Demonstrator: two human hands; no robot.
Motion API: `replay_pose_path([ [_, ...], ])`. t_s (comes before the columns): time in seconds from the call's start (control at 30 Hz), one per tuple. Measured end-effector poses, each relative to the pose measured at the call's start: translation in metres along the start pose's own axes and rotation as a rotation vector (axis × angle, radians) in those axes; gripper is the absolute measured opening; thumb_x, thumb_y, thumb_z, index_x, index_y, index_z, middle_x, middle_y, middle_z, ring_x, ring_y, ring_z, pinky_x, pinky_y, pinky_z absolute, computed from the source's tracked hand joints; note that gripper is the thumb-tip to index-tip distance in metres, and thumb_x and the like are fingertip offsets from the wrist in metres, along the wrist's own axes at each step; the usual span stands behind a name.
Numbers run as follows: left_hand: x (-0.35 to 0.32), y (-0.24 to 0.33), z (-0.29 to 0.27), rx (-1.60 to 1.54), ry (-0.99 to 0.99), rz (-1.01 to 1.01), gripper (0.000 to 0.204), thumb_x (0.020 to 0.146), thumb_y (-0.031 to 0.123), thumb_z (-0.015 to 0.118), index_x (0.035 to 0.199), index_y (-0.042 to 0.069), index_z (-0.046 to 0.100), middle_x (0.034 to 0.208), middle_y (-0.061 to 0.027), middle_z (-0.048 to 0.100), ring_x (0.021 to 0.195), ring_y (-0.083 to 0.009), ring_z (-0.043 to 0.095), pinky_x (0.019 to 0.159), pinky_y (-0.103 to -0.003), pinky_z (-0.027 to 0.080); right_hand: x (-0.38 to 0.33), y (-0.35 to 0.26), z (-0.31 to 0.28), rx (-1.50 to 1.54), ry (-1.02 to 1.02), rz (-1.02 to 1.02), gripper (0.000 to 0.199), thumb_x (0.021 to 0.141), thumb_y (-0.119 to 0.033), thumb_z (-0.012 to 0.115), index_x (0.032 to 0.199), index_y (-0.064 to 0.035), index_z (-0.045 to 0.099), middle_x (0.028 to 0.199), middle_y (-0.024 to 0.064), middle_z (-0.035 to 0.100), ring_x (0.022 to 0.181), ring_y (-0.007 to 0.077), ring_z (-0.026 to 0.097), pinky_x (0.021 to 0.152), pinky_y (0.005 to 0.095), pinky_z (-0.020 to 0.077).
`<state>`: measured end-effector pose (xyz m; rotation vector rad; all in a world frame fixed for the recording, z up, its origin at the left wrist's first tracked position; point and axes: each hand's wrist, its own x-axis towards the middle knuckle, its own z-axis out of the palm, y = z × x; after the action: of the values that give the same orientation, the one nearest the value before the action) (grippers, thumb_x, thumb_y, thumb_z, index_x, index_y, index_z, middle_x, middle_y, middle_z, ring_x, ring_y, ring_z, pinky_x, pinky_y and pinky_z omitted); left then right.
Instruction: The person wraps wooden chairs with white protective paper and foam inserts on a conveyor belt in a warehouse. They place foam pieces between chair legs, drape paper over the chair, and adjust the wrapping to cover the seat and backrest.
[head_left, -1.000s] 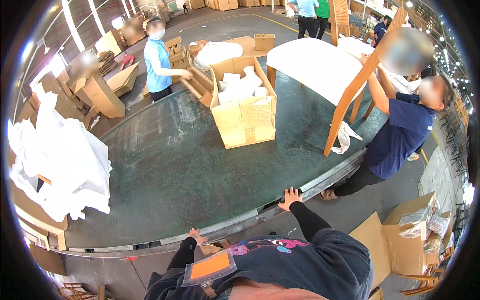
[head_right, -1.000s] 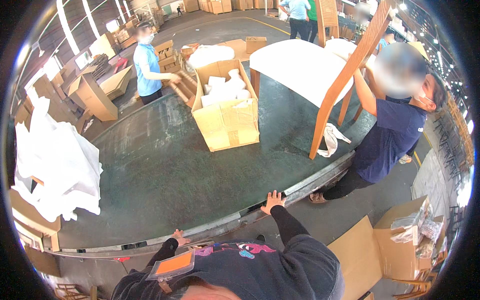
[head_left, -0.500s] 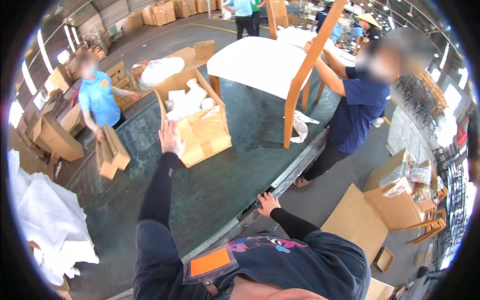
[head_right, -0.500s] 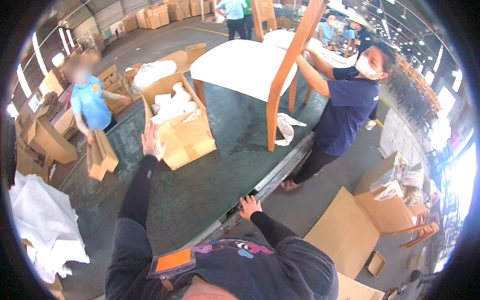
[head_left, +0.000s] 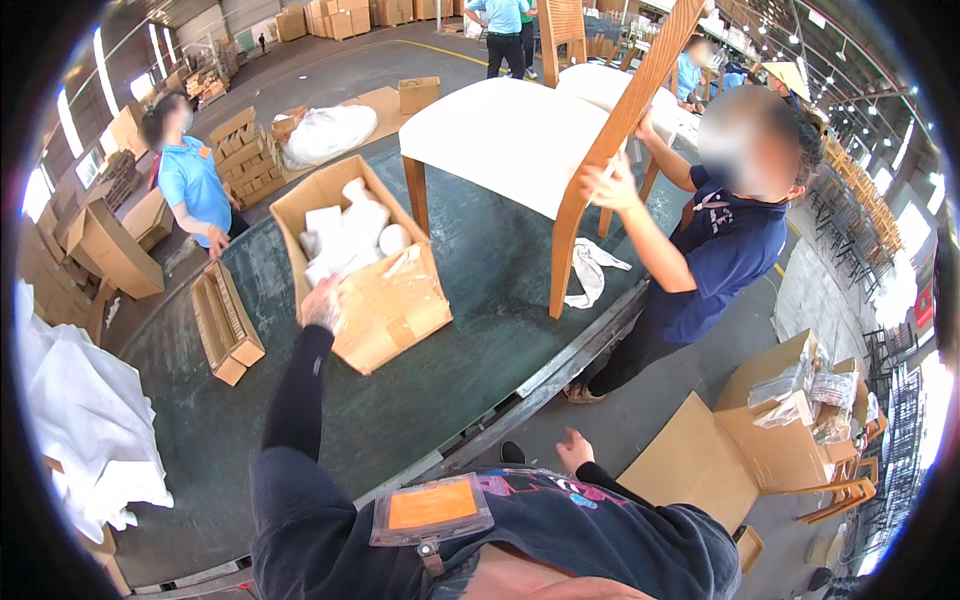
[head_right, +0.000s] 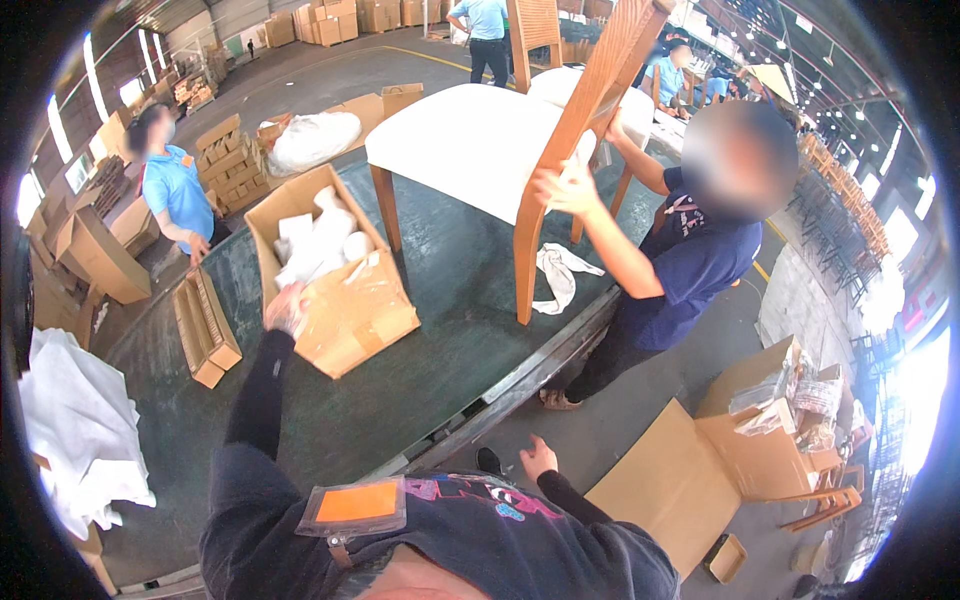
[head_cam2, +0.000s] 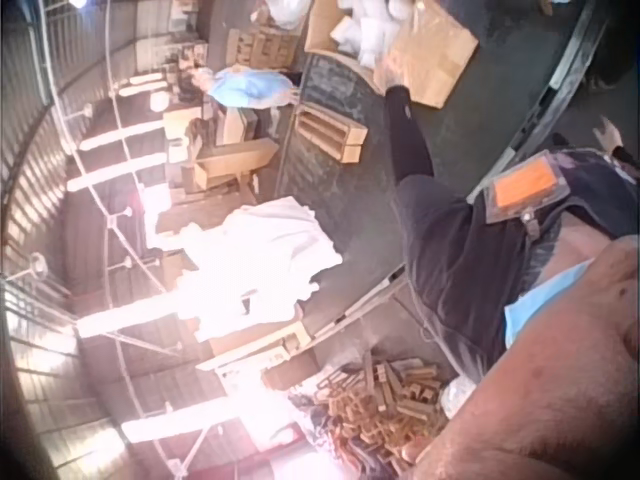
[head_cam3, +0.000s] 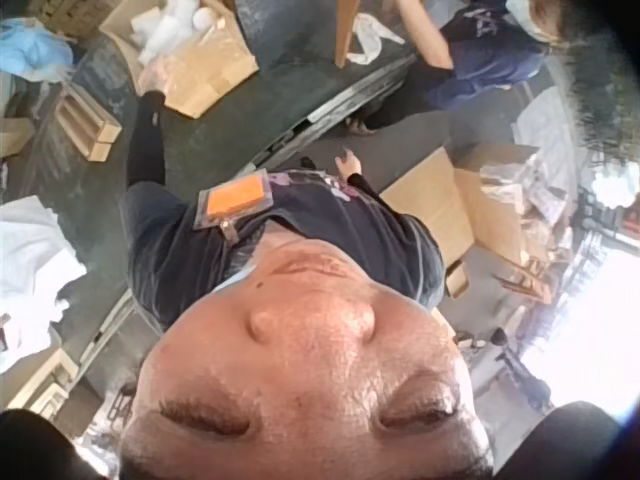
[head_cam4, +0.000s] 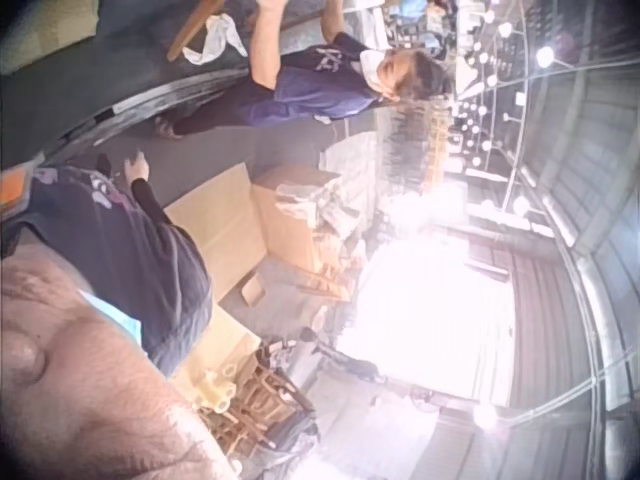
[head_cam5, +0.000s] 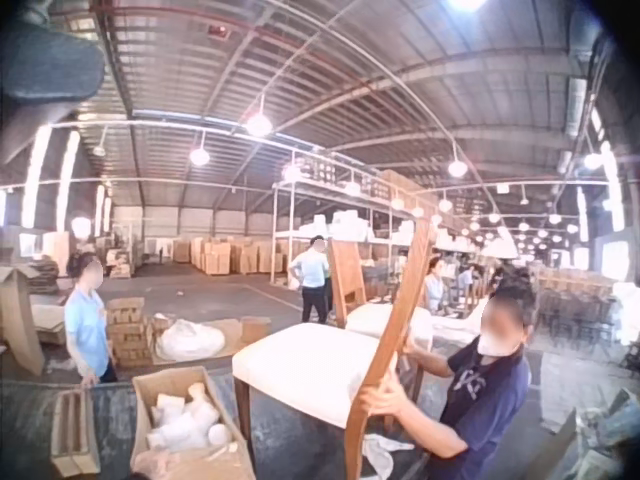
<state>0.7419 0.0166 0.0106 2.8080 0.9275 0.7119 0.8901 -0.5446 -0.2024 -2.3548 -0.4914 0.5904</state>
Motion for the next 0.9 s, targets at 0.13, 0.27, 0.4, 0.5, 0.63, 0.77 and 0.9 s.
replay_pose_path([
  [0.13,-0.061,0.012,-0.038,0.154,-0.066,-0.226,0.025,0.085,0.021,0.067,0.106,0.011,0.059,0.100,-0.0133,0.062,0.097,-0.0349,0.063,0.080,-0.046,0.050,0.078,-0.045,-0.010,0.010,-0.108,-0.233,0.056,0.083,-0.030,0.067,0.132,-0.0054,0.056,0.092,0.0157,0.074,0.091,0.0344,0.070,0.084,0.0444,0.0544],
  [0.27,-0.122,0.017,-0.077,0.151,-0.033,-0.247,0.022,0.085,0.019,0.066,0.104,0.010,0.059,0.095,-0.0147,0.059,0.088,-0.0373,0.063,0.074,-0.049,0.050,0.126,-0.113,0.001,0.076,-0.282,-0.575,0.061,0.088,-0.028,0.071,0.141,-0.0104,0.048,0.093,0.0113,0.073,0.081,0.0250,0.072,0.076,0.0399,0.0556],
  [0.4,-0.204,0.039,-0.112,0.189,-0.058,-0.397,0.021,0.084,0.018,0.067,0.102,0.009,0.062,0.091,-0.0138,0.057,0.085,-0.0366,0.063,0.073,-0.048,0.050,0.120,-0.212,0.026,0.402,-0.671,-0.469,0.109,0.080,-0.031,0.082,0.160,-0.0217,0.009,0.157,0.0242,0.031,0.135,0.0389,0.047,0.103,0.0501,0.0439],
  [0.5,-0.268,0.048,-0.145,0.199,-0.017,-0.484,0.020,0.083,0.018,0.069,0.099,0.009,0.063,0.088,-0.0129,0.057,0.084,-0.0355,0.063,0.071,-0.046,0.050,0.086,-0.277,0.052,0.406,-0.807,-0.577,0.120,0.078,-0.036,0.084,0.161,-0.0168,0.000,0.161,0.0242,0.022,0.145,0.0397,0.033,0.110,0.0499,0.0383],
  [0.63,-0.330,0.045,-0.179,0.167,0.036,-0.574,0.019,0.080,0.014,0.072,0.097,0.008,0.064,0.086,-0.0119,0.058,0.082,-0.0339,0.063,0.069,-0.043,0.051,0.041,-0.313,0.118,0.335,-1.061,-0.832,0.115,0.085,-0.040,0.077,0.160,-0.0115,-0.005,0.162,0.0259,0.019,0.147,0.0316,0.031,0.114,0.0411,0.0354],
  [0.77,-0.374,0.021,-0.218,0.151,0.102,-0.616,0.018,0.077,0.009,0.074,0.093,0.007,0.065,0.085,-0.0112,0.059,0.081,-0.0337,0.063,0.069,-0.042,0.051,-0.018,-0.314,0.192,0.335,-1.255,-0.915,0.099,0.095,-0.035,0.063,0.159,-0.0113,-0.009,0.151,0.0323,0.037,0.135,0.0418,0.047,0.110,0.0383,0.0396],
  [0.9,-0.406,-0.012,-0.241,0.126,0.104,-0.645,0.016,0.079,0.011,0.071,0.093,0.006,0.065,0.085,-0.0116,0.061,0.082,-0.0345,0.063,0.071,-0.043,0.050,-0.055,-0.348,0.204,0.152,-1.166,-0.985,0.096,0.097,-0.037,0.060,0.159,-0.0126,-0.009,0.143,0.0334,0.046,0.126,0.0445,0.054,0.106,0.0404,0.0439],
])
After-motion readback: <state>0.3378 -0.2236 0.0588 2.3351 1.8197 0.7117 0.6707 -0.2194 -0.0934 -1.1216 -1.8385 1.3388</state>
